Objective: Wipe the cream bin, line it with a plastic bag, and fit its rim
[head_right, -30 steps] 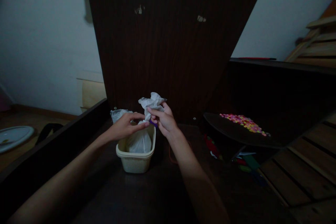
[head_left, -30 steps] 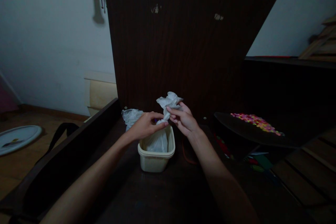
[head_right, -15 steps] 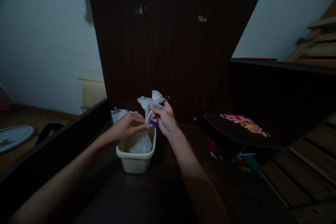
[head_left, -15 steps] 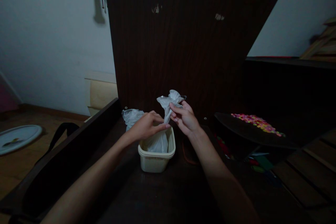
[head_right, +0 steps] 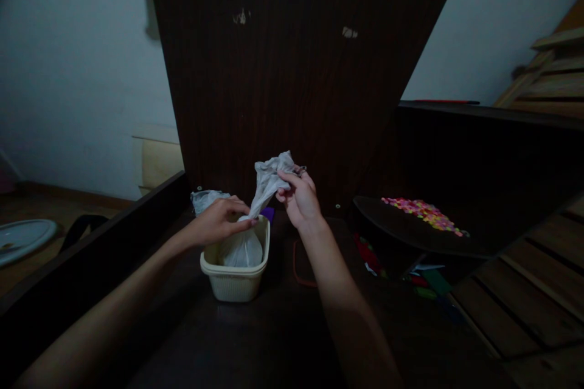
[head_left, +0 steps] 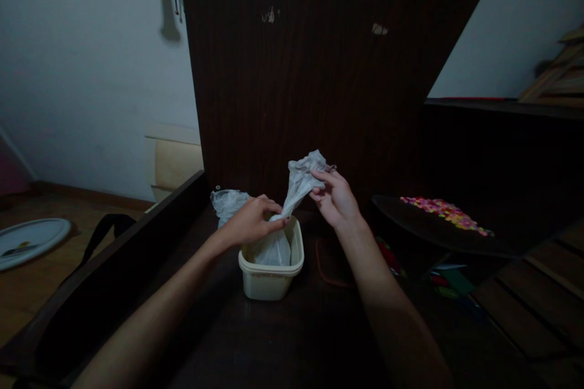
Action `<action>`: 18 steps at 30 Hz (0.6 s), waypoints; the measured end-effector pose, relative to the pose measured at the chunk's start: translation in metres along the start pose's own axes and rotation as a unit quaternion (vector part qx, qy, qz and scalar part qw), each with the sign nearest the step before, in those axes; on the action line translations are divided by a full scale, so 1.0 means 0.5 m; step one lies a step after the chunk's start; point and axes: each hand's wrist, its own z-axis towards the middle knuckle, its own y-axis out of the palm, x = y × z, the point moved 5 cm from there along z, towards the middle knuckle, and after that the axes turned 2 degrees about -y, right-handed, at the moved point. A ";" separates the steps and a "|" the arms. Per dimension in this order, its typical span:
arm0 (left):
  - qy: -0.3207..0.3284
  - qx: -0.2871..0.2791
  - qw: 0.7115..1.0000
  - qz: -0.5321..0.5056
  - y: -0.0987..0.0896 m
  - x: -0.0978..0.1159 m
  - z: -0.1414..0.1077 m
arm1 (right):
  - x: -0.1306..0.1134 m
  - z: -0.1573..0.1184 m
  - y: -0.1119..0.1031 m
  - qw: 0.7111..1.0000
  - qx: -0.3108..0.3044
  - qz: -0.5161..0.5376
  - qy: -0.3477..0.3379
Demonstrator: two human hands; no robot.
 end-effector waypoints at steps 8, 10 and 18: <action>-0.059 0.075 0.987 -0.129 -0.005 -0.030 0.017 | -0.005 -0.001 -0.043 0.996 0.068 -0.048 -0.032; -0.064 0.102 0.979 -0.162 -0.010 -0.036 0.027 | 0.000 -0.007 -0.048 0.994 0.058 -0.086 -0.041; -0.048 0.179 0.963 -0.196 -0.040 -0.012 0.063 | 0.076 -0.036 -0.024 0.919 -0.193 -0.333 0.088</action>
